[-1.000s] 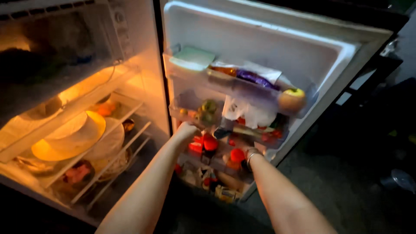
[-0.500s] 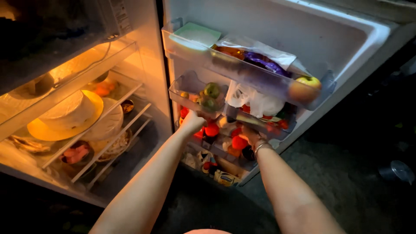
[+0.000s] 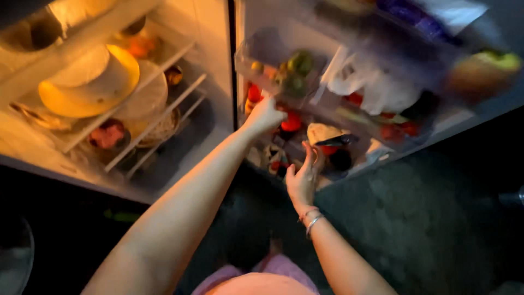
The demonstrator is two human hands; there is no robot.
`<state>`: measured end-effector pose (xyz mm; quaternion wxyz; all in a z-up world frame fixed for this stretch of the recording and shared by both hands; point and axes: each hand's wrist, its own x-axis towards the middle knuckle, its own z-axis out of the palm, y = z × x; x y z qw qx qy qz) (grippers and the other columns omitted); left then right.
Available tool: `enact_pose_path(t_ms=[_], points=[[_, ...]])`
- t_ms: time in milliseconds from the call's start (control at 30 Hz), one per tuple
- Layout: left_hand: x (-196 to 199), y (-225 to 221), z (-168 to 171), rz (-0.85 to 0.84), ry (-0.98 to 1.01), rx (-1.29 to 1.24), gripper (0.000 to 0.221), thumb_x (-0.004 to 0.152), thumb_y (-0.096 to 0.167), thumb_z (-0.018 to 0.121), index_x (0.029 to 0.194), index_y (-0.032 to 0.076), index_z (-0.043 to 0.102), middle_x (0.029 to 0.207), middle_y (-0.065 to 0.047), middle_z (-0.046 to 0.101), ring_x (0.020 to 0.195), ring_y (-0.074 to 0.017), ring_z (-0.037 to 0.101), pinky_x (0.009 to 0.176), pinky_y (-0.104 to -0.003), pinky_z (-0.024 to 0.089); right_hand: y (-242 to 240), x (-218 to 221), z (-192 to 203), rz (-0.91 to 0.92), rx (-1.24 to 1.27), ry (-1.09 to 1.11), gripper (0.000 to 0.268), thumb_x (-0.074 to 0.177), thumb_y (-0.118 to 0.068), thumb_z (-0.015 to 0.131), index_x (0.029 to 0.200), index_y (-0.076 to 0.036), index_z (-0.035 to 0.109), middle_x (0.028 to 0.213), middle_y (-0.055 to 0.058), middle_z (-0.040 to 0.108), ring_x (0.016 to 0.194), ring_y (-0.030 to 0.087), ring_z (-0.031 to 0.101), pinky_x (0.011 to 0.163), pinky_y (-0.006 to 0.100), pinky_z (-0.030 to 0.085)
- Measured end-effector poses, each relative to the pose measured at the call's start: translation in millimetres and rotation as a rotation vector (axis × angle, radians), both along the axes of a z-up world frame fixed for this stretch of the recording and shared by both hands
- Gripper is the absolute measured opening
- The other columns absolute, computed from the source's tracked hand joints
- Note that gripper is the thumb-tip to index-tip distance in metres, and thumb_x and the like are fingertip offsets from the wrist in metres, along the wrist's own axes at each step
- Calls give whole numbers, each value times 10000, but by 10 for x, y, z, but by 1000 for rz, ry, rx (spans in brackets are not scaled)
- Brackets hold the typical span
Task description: The person removes a package of white compound from the refrigerator, cuts a piece off, and places it into a pot on the stove. They then return the package to the refrigerator and use a knife to trim the top of a cake.
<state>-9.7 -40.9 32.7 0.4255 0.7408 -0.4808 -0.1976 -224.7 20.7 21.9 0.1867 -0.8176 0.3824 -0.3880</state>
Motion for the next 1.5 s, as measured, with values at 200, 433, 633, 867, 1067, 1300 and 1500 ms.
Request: enact_pose_path(t_ms=[200, 433, 633, 867, 1067, 1300, 1500], points=[[-188, 307, 280, -107, 324, -188, 433, 782, 109, 672, 1211, 60, 645, 1018, -168, 772, 939, -315, 763, 826, -397, 583, -679, 13, -446, -63, -120, -41, 559, 1026, -117, 658, 1518, -21, 410, 1508, 342, 396, 1401, 496, 397, 1172, 540, 342], [-283, 421, 394, -49, 226, -234, 506, 785, 102, 662, 1286, 50, 609, 1147, -188, 724, 1092, -323, 694, 925, -398, 533, -1962, 569, -167, -134, -73, 310, 612, 938, -163, 620, 1497, 13, 443, 1327, 303, 625, 1239, 457, 571, 1066, 530, 450], [-299, 440, 428, -76, 207, -296, 506, 765, 117, 688, 1261, 43, 612, 1143, -188, 739, 1085, -310, 720, 932, -383, 553, -2168, 505, -394, -13, 119, 593, 399, 842, -209, 657, 1223, -90, 667, 1216, 227, 673, 1118, 410, 632, 941, 526, 491], [-327, 584, 548, -80, 194, -188, 539, 772, 121, 688, 1295, 35, 587, 1156, -207, 702, 1093, -333, 682, 932, -402, 528, -359, -82, 23, -88, 57, 410, 177, 1024, -213, 556, 1119, -106, 660, 1092, 162, 683, 1013, 269, 680, 842, 400, 568], [-294, 664, 629, -149, 114, -257, 464, 788, 142, 678, 1227, 7, 609, 1155, -230, 690, 1108, -370, 673, 962, -429, 520, -476, 76, -2034, 199, 146, 332, 404, 726, -145, 765, 1122, -138, 688, 1162, 137, 608, 1094, 365, 624, 935, 466, 520], [-254, 629, 386, -160, 0, -306, 480, 785, 160, 665, 1239, 15, 614, 1178, -266, 680, 1139, -401, 658, 997, -444, 511, -1660, 716, -2892, 223, 693, 442, 624, 829, -291, 772, 1412, -179, 579, 1347, 113, 677, 1260, 254, 629, 1058, 414, 499], [-227, 758, 560, -231, 86, -227, 581, 805, 163, 619, 1372, 49, 564, 1208, -248, 664, 1127, -382, 669, 997, -441, 520, -2004, 668, -3405, 403, 469, 545, 861, 752, -259, 835, 1497, -150, 417, 1489, 110, 502, 1377, 267, 468, 1125, 409, 397]])
